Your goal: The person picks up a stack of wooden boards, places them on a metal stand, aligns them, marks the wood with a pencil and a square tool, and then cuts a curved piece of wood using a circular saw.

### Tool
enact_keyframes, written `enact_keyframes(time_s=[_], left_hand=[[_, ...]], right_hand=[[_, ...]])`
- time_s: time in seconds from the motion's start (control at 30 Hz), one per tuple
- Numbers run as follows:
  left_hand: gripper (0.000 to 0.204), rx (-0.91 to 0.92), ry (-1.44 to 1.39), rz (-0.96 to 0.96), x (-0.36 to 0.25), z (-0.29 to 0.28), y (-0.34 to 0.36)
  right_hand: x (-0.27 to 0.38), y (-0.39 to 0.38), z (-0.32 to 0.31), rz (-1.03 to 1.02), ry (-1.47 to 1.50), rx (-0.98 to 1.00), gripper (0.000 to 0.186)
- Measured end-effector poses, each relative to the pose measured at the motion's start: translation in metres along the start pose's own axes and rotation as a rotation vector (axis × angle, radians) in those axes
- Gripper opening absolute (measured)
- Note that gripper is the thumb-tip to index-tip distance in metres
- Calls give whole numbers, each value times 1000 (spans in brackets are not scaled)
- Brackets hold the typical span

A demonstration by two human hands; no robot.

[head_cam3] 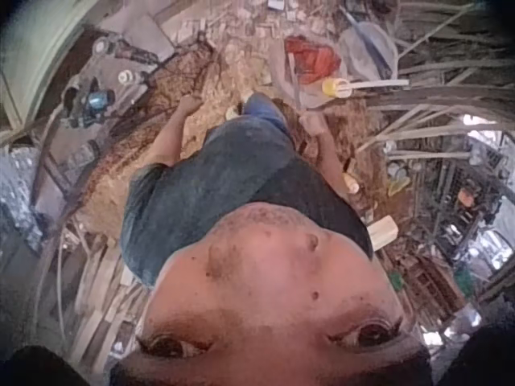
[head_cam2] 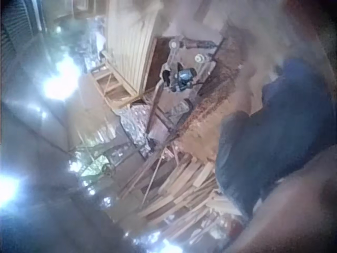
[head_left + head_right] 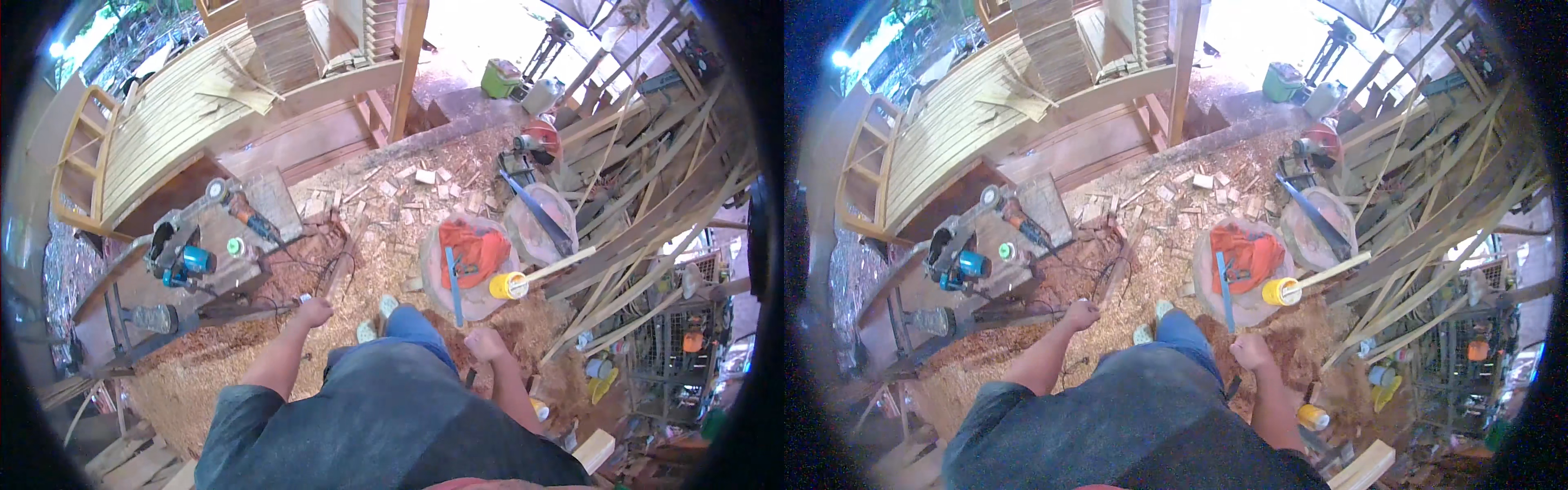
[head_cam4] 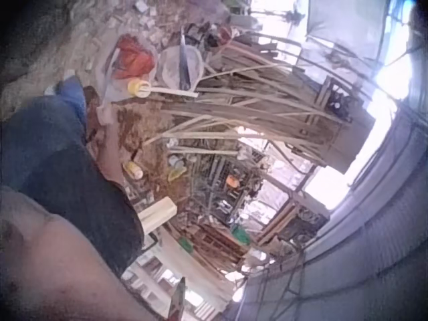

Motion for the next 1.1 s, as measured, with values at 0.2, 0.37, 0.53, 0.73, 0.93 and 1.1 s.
enact_keyframes(time_s=[0.2, 0.37, 0.53, 0.73, 0.93, 1.1], left_hand=[[27, -169, -831, 130, -81, -105, 106], [28, -165, -990, 128, -137, -275, 155], [44, -167, -1438, 301, -178, -398, 176], [62, -217, -1539, 460, -217, -564, 251], [78, -350, -1563, 453, -247, -733, 410], [80, -400, -1465, 201, -287, -830, 494]], right_hand=[[20, 91, -30, -72, 122, -87, 29], [34, 207, -57, -371, 17, -73, 30], [102, 235, -161, -261, 204, -165, 27], [92, 260, -199, -125, 207, -190, 26], [82, 256, -176, 276, 333, -205, 29], [106, 291, -198, 390, 359, -99, 38]])
Point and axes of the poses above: each hand's wrist, its own y-axis towards the middle knuckle, its own z-axis out of the palm, x = y × z, the point moved 1 cm from there along y, towards the middle knuckle, and after that the axes turned 1 degree about x, right-handed, at the moved point
